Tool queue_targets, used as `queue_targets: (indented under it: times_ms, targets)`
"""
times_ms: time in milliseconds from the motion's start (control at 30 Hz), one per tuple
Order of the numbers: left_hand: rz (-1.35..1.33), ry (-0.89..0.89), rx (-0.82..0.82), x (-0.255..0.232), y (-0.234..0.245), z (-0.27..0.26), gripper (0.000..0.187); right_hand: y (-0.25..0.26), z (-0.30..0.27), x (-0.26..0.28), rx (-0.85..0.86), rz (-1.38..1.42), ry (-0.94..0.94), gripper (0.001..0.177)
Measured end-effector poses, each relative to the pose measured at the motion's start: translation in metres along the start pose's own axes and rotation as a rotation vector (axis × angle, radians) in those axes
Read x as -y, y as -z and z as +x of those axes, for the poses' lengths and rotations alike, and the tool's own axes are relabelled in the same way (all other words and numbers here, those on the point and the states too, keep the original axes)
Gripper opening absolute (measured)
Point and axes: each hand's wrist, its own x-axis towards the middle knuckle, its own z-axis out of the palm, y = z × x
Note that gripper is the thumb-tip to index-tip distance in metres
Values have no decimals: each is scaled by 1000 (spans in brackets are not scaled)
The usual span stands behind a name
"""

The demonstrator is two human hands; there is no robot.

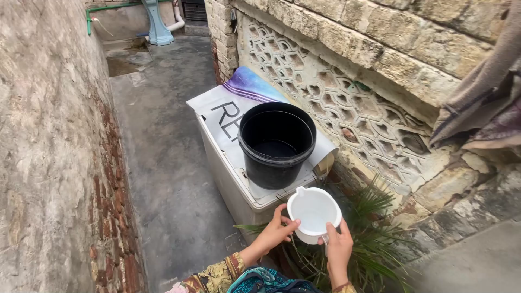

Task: The recorder is watering a potted plant using a white plastic mug to scoop water from a black bucket and pouring it over the plant.

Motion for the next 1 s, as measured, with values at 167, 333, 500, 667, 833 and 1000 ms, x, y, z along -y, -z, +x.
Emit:
queue_targets:
  times_ms: [167, 333, 500, 667, 833, 1000]
  targets:
    - [-148, 41, -8, 27, -7, 11, 38, 22, -3, -7, 38, 12, 1, 56]
    - [-124, 69, 57, 25, -23, 0, 30, 46, -24, 1, 19, 26, -28, 56]
    - [-154, 201, 112, 40, -35, 2, 28, 66, -37, -8, -9, -6, -42, 60]
    - [-213, 149, 147, 52, -37, 0, 28, 77, -45, -9, 9, -28, -77, 61]
    - [-218, 197, 123, 77, -30, 15, 26, 81, -51, 11, 36, -426, -146, 67]
    - [31, 5, -6, 81, -22, 23, 26, 75, -57, 41, 33, -1173, 501, 78]
